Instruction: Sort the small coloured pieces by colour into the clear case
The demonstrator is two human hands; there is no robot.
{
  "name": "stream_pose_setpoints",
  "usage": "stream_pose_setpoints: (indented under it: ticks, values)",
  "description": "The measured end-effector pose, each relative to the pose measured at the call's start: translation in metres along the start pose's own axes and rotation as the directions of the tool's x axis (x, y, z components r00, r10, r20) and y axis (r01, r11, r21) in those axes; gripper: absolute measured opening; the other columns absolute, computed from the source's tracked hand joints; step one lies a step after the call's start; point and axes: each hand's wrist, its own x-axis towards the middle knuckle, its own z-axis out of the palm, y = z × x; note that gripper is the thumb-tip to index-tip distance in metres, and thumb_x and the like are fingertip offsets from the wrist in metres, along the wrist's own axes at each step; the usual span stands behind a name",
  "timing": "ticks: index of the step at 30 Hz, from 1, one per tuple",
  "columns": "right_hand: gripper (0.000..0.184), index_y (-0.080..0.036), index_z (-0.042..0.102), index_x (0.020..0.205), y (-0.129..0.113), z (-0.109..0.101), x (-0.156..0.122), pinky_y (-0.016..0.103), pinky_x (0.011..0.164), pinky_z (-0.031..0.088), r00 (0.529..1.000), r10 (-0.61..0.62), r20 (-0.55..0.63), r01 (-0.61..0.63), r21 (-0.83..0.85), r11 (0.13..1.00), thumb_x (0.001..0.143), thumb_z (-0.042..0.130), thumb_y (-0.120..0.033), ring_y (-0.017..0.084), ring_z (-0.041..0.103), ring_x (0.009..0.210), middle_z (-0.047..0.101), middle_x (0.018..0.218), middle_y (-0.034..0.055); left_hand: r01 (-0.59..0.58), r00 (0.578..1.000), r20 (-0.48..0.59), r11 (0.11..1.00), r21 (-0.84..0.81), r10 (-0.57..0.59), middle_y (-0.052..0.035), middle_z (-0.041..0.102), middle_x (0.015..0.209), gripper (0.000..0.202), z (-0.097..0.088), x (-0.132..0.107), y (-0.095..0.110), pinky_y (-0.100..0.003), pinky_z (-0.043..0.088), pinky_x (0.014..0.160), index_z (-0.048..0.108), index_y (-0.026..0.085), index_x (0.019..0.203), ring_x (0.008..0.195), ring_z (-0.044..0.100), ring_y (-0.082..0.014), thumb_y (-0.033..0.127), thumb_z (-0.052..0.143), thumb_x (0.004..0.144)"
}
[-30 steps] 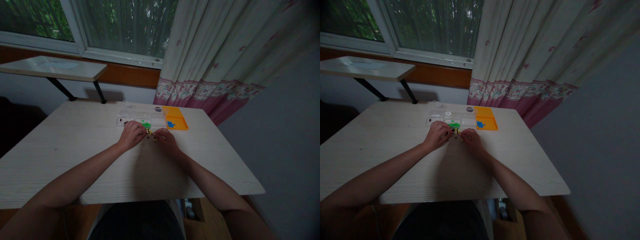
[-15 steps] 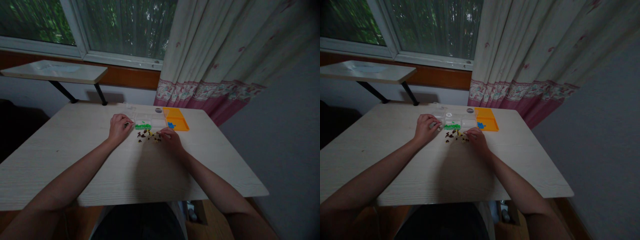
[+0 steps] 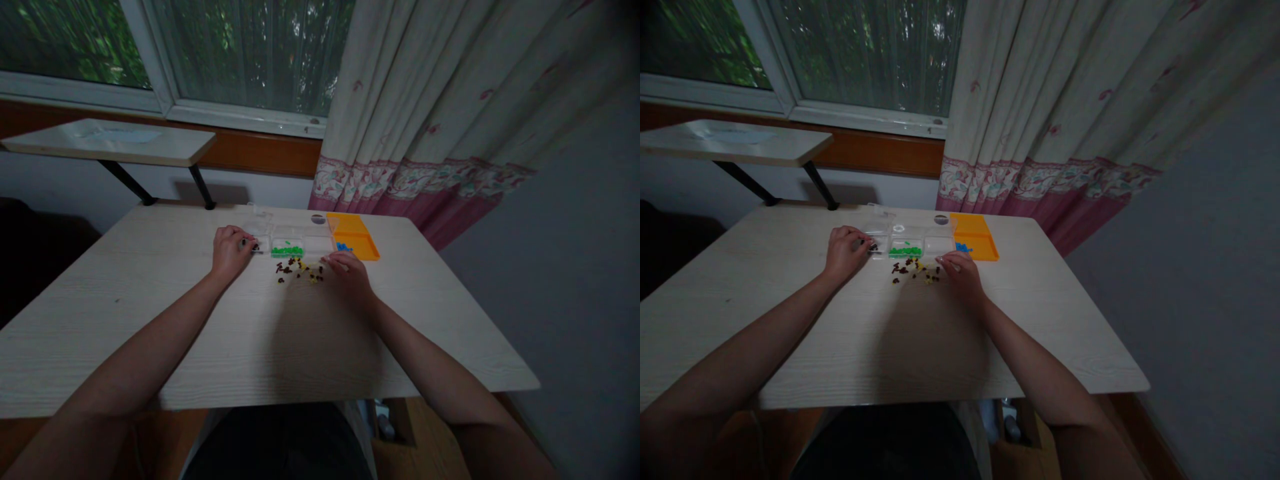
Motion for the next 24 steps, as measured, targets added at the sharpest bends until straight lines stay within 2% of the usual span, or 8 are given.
stream_pose_setpoints:
  ticks: [16, 24]
  values:
    - [0.034, -0.024, 0.075, 0.083, 0.0037, 0.0015, -0.0018, 0.037, 0.085, 0.050, 1.000, -0.008, 0.007, 0.008, -0.022, 1.000, 0.089, 0.058, -0.052, 0.019, 0.065, 0.084, 0.072, 0.085, 0.0055, -0.003, 1.000, -0.009, 0.999, 0.041, 0.003, -0.0075, 0.061, 0.092, 0.019, 0.0037, 0.0000, -0.0049, -0.043, 0.043, 0.090, 0.073, 0.021, 0.085, 0.098, 0.051, -0.0249, 0.037, 0.064, 0.086]
    - [0.035, -0.024, 0.075, 0.082, 0.0012, 0.0000, -0.0011, 0.037, 0.086, 0.050, 0.999, 0.028, 0.028, -0.027, -0.019, 0.999, 0.089, 0.057, -0.054, 0.019, 0.065, 0.086, 0.072, 0.085, 0.0059, 0.003, 1.000, 0.011, 1.000, -0.006, -0.003, -0.0090, 0.060, 0.094, 0.019, 0.0015, 0.0002, -0.0028, -0.046, 0.041, 0.093, 0.073, 0.020, 0.088, 0.099, 0.051, -0.0249, 0.036, 0.062, 0.088]
